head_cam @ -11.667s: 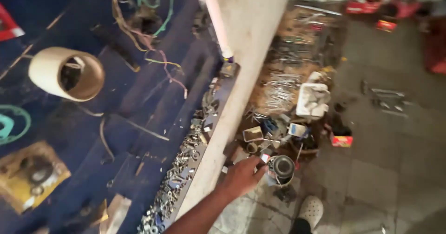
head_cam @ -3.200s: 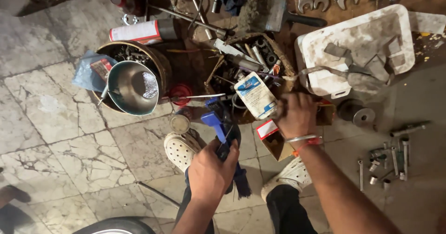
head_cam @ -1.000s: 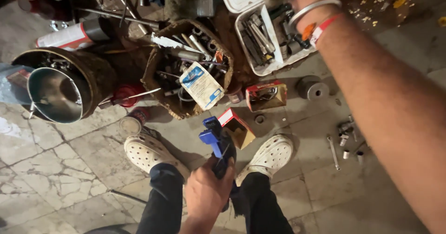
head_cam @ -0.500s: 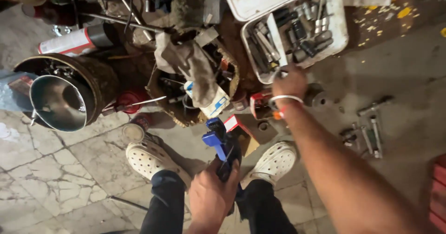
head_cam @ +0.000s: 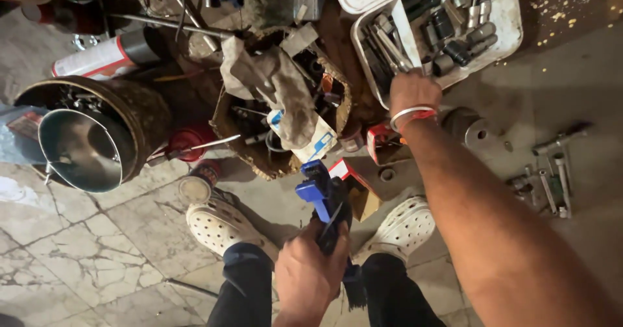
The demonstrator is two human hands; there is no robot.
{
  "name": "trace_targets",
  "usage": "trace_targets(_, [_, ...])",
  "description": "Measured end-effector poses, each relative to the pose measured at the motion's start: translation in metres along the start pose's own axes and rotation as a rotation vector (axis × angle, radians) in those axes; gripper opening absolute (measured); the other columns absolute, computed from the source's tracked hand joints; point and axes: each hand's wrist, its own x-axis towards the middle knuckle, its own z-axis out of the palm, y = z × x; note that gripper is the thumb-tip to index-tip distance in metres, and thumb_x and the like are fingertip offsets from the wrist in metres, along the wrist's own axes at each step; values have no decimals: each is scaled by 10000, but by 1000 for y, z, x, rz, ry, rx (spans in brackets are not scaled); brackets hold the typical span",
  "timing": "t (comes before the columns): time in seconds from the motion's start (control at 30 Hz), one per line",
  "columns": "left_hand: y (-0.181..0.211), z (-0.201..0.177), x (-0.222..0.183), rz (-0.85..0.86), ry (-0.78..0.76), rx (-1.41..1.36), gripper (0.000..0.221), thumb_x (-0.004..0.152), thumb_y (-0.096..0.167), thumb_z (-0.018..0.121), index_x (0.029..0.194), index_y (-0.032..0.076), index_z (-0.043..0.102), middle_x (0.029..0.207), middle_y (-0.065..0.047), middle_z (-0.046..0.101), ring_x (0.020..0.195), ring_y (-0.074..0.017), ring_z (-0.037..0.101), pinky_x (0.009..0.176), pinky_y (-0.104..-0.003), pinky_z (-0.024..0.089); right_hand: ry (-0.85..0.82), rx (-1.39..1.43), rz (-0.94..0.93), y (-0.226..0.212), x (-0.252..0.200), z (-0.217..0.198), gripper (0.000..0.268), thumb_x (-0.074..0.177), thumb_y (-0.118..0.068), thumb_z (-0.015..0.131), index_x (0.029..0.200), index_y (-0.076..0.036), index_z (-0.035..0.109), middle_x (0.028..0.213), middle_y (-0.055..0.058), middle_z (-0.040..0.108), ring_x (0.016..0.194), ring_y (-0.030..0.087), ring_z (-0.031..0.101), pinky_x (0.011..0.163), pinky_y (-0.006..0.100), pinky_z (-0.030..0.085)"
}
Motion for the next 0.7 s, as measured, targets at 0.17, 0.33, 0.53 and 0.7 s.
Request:
trace_targets(0.17, [2,3,-4,-26,15,-23,398,800,487,702,1018,166,791,738,-198,742,733,-411,724,692,-512,565,-54,62,115,13,5,13,160,915,-77,626,923,-59,785,951,185,761,883,370,752,721,470,598])
trace_targets(0.33, [-1,4,-11,-23,0,0,400,812,492,697,1060,195,797,725,-209,730,730,-410,721,680,-502,569,-35,193,125,9,-15,-20,154,865,-205,745,925,-68,778,981,198,744,919,399,725,782,494,579])
trace_targets(0.53, [-2,-5,-27,21,4,3,417,816,495,696,1106,209,785,730,-209,732,746,-416,719,684,-507,569,263,458,216,14,-61,-68,397,751,-341,877,985,-48,747,1020,187,702,902,418,681,741,533,547])
trace_targets(0.7, [11,-28,-55,20,25,20,433,798,501,709,1100,200,786,783,-199,751,783,-420,715,705,-514,565,565,441,212,37,-125,-105,414,728,-310,901,957,-34,695,1029,175,665,894,417,659,726,505,531])
